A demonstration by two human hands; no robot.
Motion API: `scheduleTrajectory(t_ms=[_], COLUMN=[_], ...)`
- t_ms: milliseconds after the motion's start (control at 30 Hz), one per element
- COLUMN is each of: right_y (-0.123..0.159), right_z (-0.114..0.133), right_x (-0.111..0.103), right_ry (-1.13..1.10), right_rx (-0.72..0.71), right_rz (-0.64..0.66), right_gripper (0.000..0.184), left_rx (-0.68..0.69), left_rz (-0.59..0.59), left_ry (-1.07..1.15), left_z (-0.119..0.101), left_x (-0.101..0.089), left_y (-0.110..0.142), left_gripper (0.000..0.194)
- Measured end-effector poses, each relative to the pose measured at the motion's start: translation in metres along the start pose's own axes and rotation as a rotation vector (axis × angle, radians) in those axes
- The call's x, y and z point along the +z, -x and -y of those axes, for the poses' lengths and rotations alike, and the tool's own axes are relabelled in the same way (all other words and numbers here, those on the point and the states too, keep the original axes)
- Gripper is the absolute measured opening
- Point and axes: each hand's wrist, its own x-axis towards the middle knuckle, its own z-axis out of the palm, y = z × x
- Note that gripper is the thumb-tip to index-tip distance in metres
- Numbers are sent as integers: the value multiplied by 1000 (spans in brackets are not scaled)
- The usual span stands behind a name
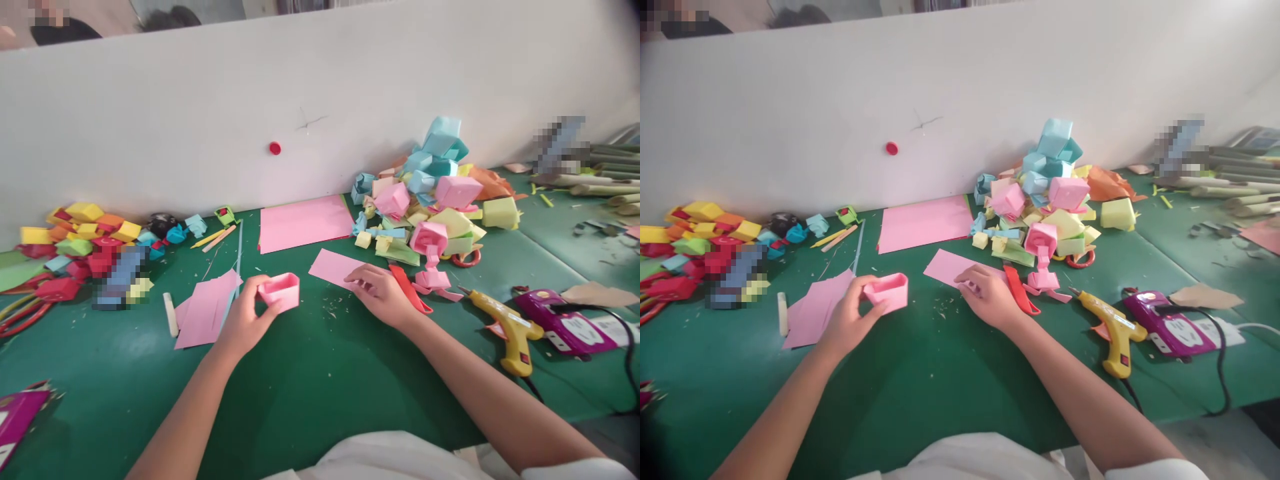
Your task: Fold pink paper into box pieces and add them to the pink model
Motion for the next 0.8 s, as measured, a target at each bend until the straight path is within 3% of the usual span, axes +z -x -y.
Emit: scheduleTrajectory(t_ms=[167, 367, 600, 800], right_y=[0, 3, 4, 4], right_z=[-8, -12, -13, -11], right_x=[8, 9, 9, 7], right_ry=[73, 146, 181, 186], right_rx=[-33, -52, -59, -66], right_rz=[103, 175, 205, 225], right_gripper=[19, 20, 23, 24], left_rx=[-157, -433, -783, -775], left_rz=[-192, -306, -191, -129], left_ry=[-283, -552, -620, -614], left_z=[41, 48, 41, 48], left_x=[-35, -69, -81, -83], left_y=[0, 3, 2, 3], left_gripper=[50, 48, 46, 47])
